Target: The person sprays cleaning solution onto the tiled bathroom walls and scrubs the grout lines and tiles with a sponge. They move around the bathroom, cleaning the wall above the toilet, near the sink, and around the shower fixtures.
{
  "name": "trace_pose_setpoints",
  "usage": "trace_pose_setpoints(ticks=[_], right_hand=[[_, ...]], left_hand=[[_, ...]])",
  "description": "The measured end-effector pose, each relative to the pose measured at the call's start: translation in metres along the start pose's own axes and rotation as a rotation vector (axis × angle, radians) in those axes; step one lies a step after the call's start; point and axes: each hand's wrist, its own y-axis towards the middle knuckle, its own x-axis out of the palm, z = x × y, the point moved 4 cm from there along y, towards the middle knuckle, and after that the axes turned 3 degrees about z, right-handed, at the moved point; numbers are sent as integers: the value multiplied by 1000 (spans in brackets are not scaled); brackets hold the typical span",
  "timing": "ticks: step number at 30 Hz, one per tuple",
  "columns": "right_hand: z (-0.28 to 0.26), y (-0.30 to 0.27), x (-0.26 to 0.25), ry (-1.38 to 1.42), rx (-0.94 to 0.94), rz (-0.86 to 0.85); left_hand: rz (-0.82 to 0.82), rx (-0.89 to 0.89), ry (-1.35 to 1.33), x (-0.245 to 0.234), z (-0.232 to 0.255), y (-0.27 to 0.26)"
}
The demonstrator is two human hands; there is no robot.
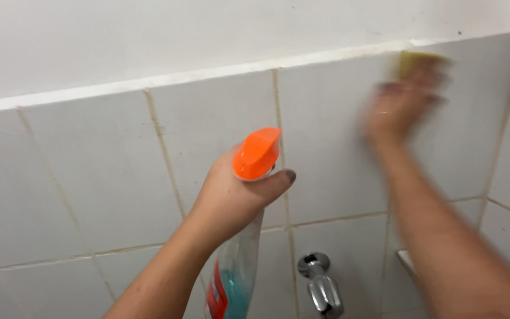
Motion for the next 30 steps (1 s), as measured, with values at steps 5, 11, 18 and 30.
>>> trace_pose_setpoints(ticks=[5,11,18,30], right_hand=[[-37,-148,53,129,-580,-351],[129,-116,-14,43,-343,-332],[75,6,8,-25,59,41],[224,-61,-13,-155,-159,-124]], left_hand=[[43,137,-7,40,15,28],[-81,141,18,77,25,31],[-165,56,-4,92,24,33],[-177,-92,105,104,15,23]])
